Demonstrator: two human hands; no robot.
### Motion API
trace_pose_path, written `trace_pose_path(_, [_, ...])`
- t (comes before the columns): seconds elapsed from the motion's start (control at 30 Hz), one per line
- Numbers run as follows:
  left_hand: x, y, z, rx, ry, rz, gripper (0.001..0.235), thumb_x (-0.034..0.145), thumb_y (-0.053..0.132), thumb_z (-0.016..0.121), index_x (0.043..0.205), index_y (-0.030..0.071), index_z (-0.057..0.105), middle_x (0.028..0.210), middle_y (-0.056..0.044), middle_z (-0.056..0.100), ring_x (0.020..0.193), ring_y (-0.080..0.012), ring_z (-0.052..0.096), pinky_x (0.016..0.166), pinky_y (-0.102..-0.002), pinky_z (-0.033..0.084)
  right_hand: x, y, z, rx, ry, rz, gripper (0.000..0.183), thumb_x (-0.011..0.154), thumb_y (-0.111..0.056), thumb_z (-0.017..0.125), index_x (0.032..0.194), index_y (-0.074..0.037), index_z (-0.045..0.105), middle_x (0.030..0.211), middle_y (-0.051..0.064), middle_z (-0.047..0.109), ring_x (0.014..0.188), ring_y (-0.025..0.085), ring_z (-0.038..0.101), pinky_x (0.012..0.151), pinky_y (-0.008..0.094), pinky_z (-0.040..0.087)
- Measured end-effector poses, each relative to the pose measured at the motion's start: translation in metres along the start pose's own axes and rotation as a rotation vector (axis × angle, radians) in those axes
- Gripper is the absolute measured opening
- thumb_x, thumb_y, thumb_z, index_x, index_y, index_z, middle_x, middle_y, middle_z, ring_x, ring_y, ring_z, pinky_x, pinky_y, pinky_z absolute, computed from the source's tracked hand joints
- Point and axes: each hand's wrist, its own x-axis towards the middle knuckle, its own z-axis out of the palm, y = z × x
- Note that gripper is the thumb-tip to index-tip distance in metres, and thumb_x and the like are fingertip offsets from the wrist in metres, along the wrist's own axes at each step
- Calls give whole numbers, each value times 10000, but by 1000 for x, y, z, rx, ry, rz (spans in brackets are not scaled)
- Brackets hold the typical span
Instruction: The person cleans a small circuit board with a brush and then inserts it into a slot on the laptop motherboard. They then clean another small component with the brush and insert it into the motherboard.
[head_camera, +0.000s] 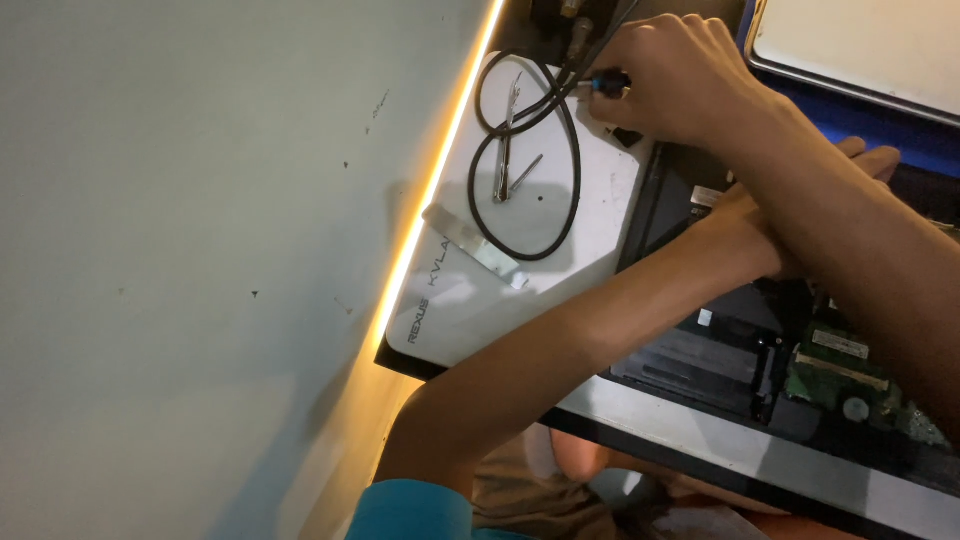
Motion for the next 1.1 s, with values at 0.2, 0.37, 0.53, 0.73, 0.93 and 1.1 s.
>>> trace_pose_path(0.2, [-1,0,-3,-64,27,-42,249,931,453,677,1032,309,853,1247,-58,754,1185,-301,633,986,-572,444,1,-10,0,-39,-75,-34,543,1233,-384,801,761,-157,657,847,14,743,775,270,727,668,453,523])
trace_pose_path(0.37, [-5,2,-2,-124,59,-80,271,885,457,649,883,262,838,1039,-52,850,965,-279,737,813,-538,481,-2,-18,-12,-80,-81,-49,380,1251,-478,653,1426,-196,838,1343,77,873,1067,493,856,723,608,637])
trace_pose_path(0.53, [-6,7,-6,-163,68,-103,315,850,459,629,771,227,827,883,-47,923,800,-262,815,684,-512,509,-48,1,-61,-1,144,-48,270,1284,-205,753,1518,-71,773,1256,202,824,999,428,775,723,560,580])
trace_pose_path(0.73, [3,-3,14,88,304,212,298,891,547,749,932,329,947,1127,-28,831,1175,-334,768,1009,-578,562,-193,94,-47,-60,277,109,92,1518,-141,857,1494,-53,848,1377,133,815,1238,332,767,1020,466,545])
trace_pose_path(0.93, [-11,11,-15,89,149,155,113,918,461,843,938,371,908,1363,-125,685,1304,-359,673,1059,-624,519,-300,138,13,507,354,240,155,1508,102,694,1598,198,611,1427,348,634,1219,436,660,1097,504,518])
trace_pose_path(1.1, [-14,9,-21,60,147,183,216,965,505,807,1014,330,925,1163,-43,677,1149,-283,700,950,-519,527,-363,180,118,1189,519,721,226,1424,-169,622,1589,-272,507,1451,-45,577,1319,65,583,1108,304,600])
